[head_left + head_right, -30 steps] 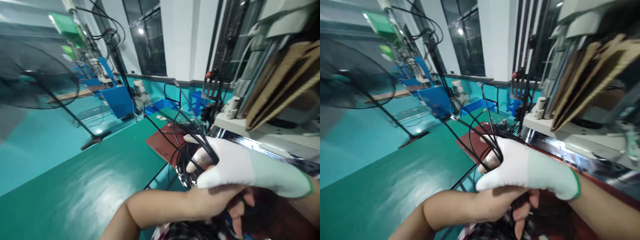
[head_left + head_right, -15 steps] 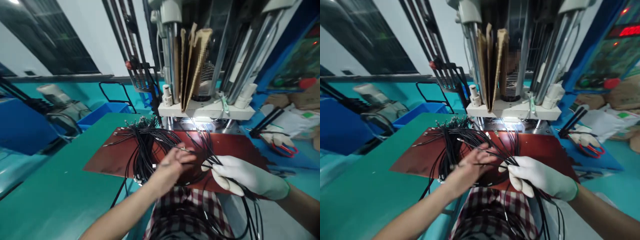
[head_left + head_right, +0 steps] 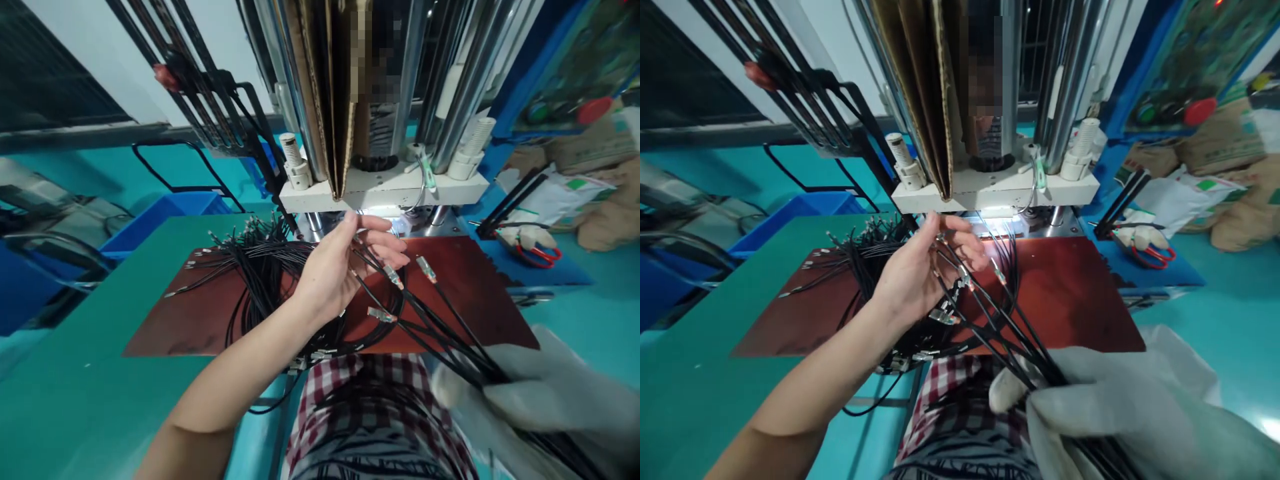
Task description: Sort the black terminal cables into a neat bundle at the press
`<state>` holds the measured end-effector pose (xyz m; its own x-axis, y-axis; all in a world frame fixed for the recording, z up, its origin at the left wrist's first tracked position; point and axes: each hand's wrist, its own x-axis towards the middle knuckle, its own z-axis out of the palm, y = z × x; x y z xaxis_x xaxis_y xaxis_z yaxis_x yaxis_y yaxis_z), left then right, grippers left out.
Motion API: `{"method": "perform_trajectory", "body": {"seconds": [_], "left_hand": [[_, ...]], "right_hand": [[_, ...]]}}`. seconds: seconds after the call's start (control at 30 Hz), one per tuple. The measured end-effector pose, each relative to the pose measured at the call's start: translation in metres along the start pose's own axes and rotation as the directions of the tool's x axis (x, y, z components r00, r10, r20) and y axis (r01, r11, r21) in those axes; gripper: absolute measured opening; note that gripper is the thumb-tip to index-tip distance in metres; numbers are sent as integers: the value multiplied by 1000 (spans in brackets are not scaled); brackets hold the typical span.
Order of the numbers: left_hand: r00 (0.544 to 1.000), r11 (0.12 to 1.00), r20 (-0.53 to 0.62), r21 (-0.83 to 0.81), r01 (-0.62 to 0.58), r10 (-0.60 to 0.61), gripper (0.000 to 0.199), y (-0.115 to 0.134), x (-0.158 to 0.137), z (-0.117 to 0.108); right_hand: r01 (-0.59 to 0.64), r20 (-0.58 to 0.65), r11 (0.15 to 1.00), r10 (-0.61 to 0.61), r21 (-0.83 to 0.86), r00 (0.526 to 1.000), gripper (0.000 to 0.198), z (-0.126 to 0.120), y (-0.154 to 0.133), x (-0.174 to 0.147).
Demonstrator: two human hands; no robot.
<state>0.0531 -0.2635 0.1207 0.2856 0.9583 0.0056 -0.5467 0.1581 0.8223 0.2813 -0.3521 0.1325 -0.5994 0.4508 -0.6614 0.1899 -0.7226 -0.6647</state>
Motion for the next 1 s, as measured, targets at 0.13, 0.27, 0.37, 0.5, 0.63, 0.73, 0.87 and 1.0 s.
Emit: {"method": "perform_trajectory", "body": {"seconds": [0.13,0.27,0.37,0.5,0.63,0.73,0.87,1.0], "left_hand": [[989,990,45,10,143,-143,44,-42,7,-4],[963,960,-111,112,256,-244,47,-73,-1,-24],[958,937,-111,206,283,-265,53,-70,-1,-41],[992,810,35,582,75,-117,61,-46,35,-74],[969,-124,238,965,-229,64,38,-39,97,-114],[967,-475,252,846,-243,-46,30,-51,128,-128],[961,-505,255,819,-273,-106,21,-59,134,-126],[968,-582,205,774,-251,-146,25,-47,116,-117]], "right_hand": [[104,-105,987,-92,122,990,30,-2,6,45],[226,-69,936,-215,271,974,27,-6,12,106],[276,-32,935,-276,222,961,26,-7,8,134],[389,-19,910,-390,141,920,29,-13,-9,150],[365,-49,917,-362,160,931,28,-25,-17,156],[359,-97,924,-349,128,932,29,-30,-17,156],[349,-120,937,-344,20,931,26,-29,-19,156],[314,-92,950,-313,-3,945,32,-25,-22,156]]}}
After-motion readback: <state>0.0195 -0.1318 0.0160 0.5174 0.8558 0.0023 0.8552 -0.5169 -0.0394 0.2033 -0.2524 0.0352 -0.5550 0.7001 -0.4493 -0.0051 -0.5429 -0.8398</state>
